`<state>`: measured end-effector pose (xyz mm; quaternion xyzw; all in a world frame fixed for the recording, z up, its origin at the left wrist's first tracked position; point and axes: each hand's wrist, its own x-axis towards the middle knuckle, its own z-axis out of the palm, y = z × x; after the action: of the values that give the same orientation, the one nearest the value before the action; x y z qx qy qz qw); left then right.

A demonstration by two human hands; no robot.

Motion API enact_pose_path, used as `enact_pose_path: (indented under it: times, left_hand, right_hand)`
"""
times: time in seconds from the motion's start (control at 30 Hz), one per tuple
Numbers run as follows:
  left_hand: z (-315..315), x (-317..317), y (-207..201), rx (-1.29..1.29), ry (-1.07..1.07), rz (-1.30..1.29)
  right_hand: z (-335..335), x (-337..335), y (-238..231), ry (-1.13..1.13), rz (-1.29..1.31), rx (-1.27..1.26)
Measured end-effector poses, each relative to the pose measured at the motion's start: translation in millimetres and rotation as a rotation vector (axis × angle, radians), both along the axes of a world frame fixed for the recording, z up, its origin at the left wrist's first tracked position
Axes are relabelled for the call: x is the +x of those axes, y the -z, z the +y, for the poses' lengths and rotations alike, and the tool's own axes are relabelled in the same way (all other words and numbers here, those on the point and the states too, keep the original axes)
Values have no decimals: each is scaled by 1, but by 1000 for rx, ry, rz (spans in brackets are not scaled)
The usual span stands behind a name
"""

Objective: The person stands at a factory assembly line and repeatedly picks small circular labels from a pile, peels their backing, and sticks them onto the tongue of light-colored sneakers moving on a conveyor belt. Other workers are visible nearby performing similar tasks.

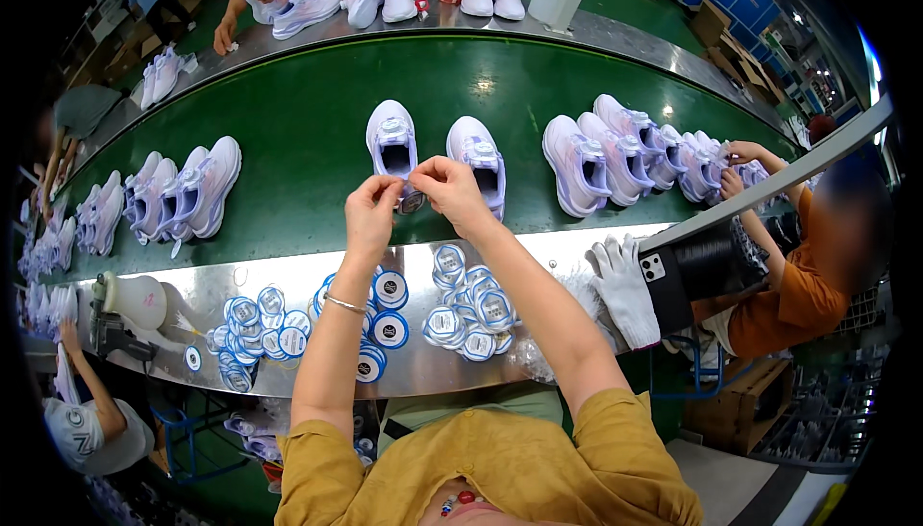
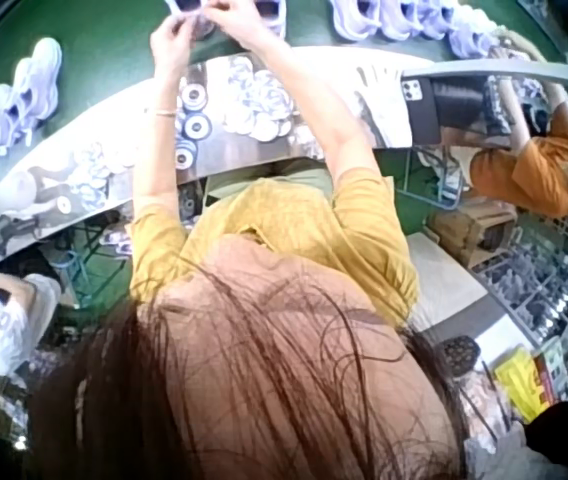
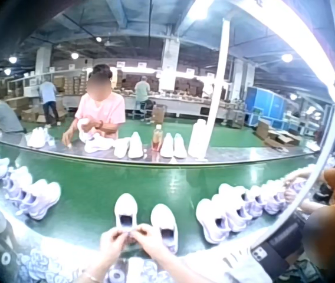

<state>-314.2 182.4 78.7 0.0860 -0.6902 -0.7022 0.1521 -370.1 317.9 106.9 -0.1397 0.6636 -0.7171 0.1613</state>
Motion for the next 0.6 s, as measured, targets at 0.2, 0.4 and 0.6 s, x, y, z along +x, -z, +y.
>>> enact_pose_path:
  times: [0.2,0.4,0.6]
  left_hand:
    - [-19,2,15,-217,-26,245]
    - [-16,10,-1,-254,-54,144]
    - [-21,12,0,-173,-52,163]
  right_hand:
    - [-10,3,-6,-71,-26,-15]
    - [-20,-3,6,-106,79,-32]
    - [-24,0,-1,-136,11,29]
